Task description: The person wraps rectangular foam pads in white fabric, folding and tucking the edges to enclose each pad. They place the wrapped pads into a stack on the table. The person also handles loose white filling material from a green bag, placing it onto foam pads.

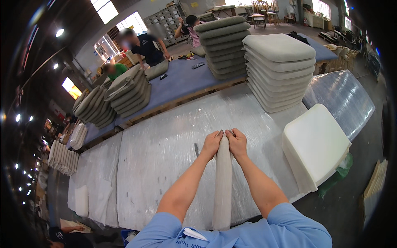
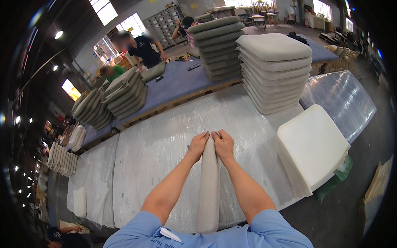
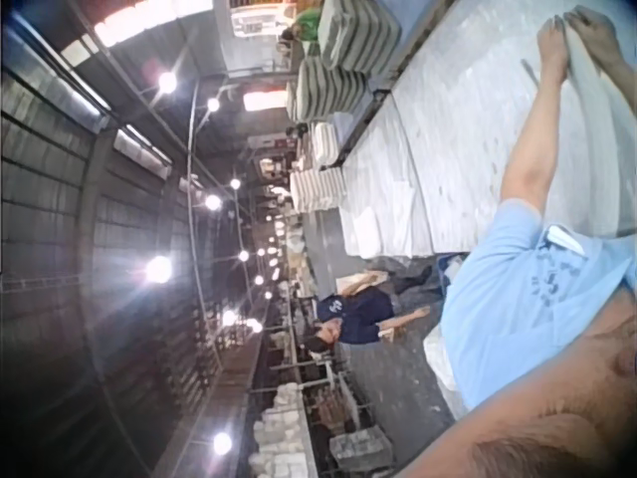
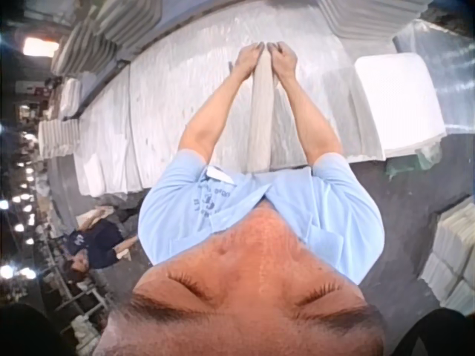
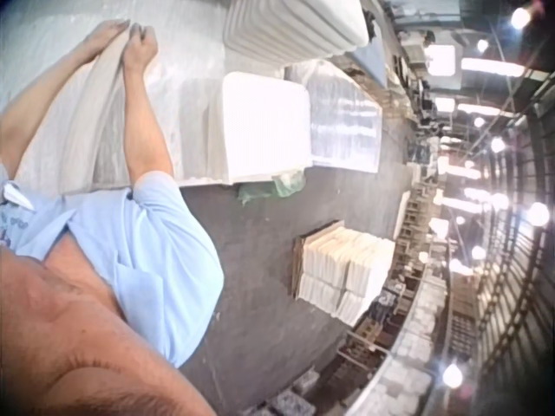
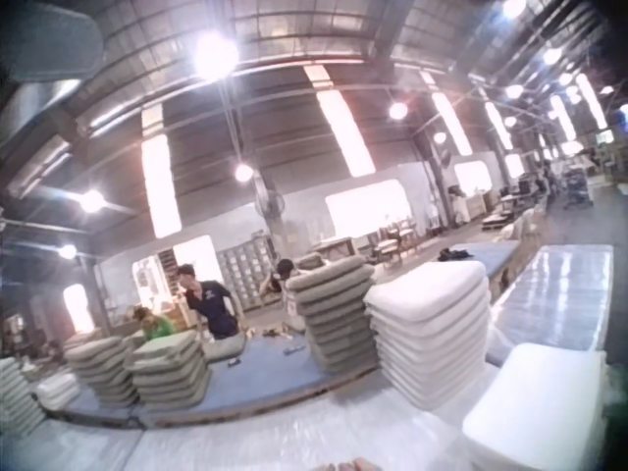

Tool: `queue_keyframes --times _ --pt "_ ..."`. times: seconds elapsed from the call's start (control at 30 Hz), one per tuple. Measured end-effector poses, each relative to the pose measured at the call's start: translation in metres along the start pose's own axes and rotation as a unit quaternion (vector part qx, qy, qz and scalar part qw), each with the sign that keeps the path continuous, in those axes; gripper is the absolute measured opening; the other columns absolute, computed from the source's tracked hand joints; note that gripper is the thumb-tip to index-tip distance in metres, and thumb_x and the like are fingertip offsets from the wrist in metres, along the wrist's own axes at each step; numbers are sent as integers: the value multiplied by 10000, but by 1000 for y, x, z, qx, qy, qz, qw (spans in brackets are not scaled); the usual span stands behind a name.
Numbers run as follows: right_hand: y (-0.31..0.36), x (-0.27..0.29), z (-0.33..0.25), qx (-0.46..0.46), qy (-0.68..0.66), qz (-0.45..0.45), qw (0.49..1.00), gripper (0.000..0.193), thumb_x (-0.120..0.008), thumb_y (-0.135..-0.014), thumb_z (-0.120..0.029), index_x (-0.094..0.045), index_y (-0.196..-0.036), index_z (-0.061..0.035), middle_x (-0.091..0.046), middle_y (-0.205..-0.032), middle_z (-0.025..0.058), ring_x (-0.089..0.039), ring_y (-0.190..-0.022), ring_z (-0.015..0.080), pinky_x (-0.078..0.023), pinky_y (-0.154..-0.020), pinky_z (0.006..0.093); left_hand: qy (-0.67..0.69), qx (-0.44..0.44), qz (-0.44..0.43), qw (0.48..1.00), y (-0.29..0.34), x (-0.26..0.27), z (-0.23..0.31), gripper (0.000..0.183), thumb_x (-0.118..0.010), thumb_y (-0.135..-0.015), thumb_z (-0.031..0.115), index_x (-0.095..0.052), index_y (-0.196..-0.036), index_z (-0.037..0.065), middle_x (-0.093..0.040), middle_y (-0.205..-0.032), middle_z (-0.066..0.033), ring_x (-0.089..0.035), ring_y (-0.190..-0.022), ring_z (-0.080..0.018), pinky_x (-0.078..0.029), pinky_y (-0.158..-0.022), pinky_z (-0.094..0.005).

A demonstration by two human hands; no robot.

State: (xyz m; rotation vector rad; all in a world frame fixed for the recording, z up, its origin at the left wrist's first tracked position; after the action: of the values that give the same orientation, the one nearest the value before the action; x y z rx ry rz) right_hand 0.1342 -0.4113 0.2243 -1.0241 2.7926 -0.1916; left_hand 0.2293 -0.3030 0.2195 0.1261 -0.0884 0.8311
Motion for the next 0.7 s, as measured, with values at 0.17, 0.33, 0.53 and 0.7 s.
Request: queue_keyframes --times 0.17,0.33,0.53,0.7 --pt "-3 -11 19 -59 -55 -8 997 289 -728 -953 -206 -619 -752 -28 -530 -668 -38 -440 -647 66 -386 -576 293 10 55 -24 998 -2 5 -5 320 -544 -1075 325 -691 -1036 44 -649 -859 8 -559 -745 -94 -475 -690 -279" --pt "-7 -19 37 -127 -71 -44 988 297 -742 -939 -251 -662 -772 -19 -552 -671 -26 -455 -646 80 -396 -582 308 35 66 -17 997 2 9 -2 366 -557 -1066 351 -664 -1187 23 -680 -1012 -38 -609 -894 -132 -499 -809 -301" --pt "-12 -10 48 -146 -68 -51 986 343 -735 -949 -314 -690 -761 -30 -593 -685 -8 -483 -633 92 -414 -574 324 27 75 -99 992 21 -8 2 576 -655 -968 493 -615 -1277 8 -680 -1108 -96 -637 -994 -191 -506 -890 -342" --pt "-13 1 38 -139 5 -67 988 351 -720 -950 -334 -716 -850 2 -648 -769 58 -583 -712 177 -484 -681 376 16 91 -67 993 28 -21 16 534 -719 -892 451 -656 -1191 14 -682 -1043 -121 -658 -931 -219 -528 -818 -378"
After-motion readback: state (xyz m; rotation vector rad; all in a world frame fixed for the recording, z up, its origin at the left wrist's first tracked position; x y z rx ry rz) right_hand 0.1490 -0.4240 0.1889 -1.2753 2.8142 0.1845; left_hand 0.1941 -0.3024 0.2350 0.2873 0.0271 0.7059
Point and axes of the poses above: each hand's wrist, its own y-axis away from the middle knuckle, its own x-axis out of the back of the hand, z = x × y, the point moved 9 cm from there along -y, towards the middle knuckle
